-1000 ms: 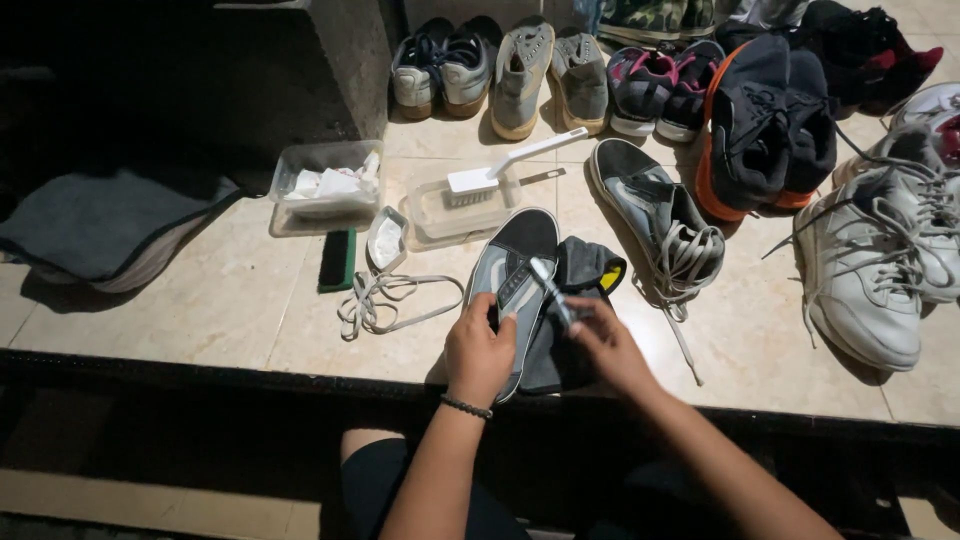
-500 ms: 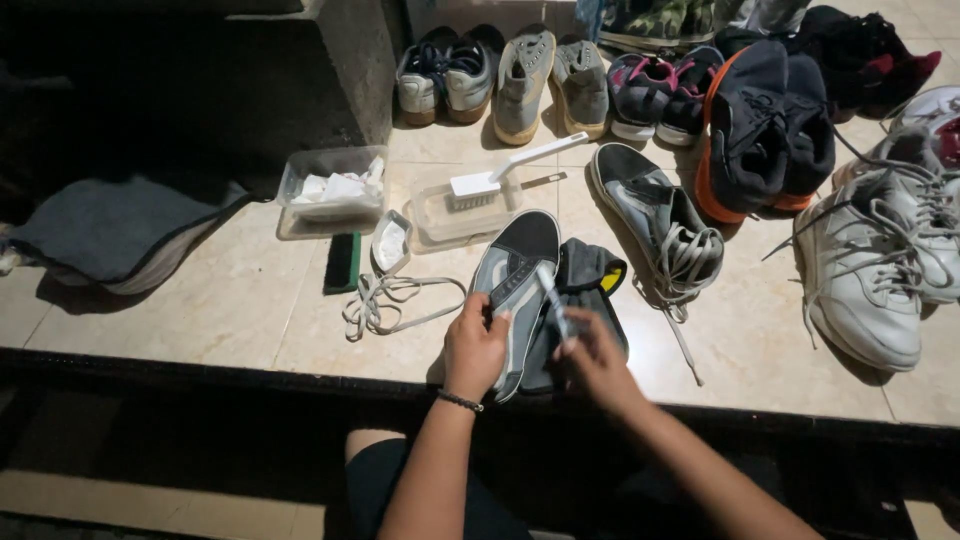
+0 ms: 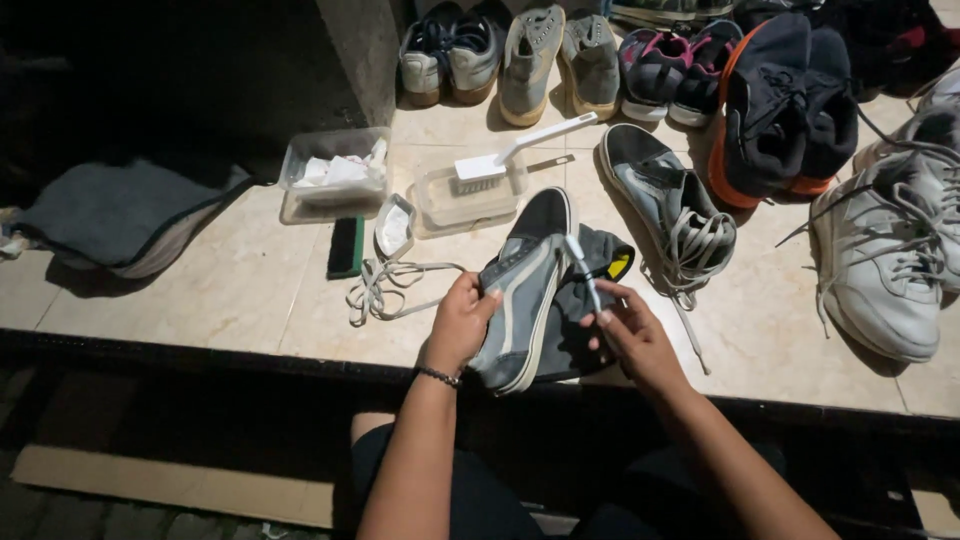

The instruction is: The person cleans a black and white sneaker using a toothbrush and a cleaning solution. They scrub the white rubber sole and the fabric upper, then wipe the shoe with a cloth. Finally, they re-lace the shoe with white laces.

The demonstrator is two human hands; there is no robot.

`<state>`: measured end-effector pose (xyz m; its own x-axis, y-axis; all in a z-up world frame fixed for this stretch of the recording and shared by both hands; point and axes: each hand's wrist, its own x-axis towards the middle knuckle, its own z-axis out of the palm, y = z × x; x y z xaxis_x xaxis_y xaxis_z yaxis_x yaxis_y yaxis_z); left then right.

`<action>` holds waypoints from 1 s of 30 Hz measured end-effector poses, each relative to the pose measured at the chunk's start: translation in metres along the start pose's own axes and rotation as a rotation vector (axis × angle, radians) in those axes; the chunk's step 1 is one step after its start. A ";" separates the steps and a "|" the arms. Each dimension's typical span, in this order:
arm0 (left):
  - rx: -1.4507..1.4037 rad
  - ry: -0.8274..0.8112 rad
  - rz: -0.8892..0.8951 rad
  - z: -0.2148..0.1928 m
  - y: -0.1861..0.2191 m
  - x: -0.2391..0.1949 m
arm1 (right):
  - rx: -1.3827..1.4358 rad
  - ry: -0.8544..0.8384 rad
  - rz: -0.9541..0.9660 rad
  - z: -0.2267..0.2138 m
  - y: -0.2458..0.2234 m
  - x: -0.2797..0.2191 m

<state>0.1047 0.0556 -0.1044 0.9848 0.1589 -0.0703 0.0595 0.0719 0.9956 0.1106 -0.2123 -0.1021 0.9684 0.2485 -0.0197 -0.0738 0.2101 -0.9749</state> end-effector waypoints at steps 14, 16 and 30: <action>0.124 -0.005 -0.073 0.010 0.018 -0.013 | -0.235 -0.257 0.130 0.010 -0.024 -0.016; 0.105 -0.015 -0.059 0.007 0.016 -0.014 | -0.228 -0.246 0.149 0.017 -0.029 -0.020; 0.569 0.134 -0.052 0.003 0.044 -0.027 | -0.249 -0.077 0.121 0.027 -0.033 -0.025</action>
<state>0.0817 0.0514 -0.0584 0.9512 0.2948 -0.0907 0.2222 -0.4509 0.8645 0.0819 -0.1998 -0.0633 0.9345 0.3307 -0.1317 -0.1177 -0.0621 -0.9911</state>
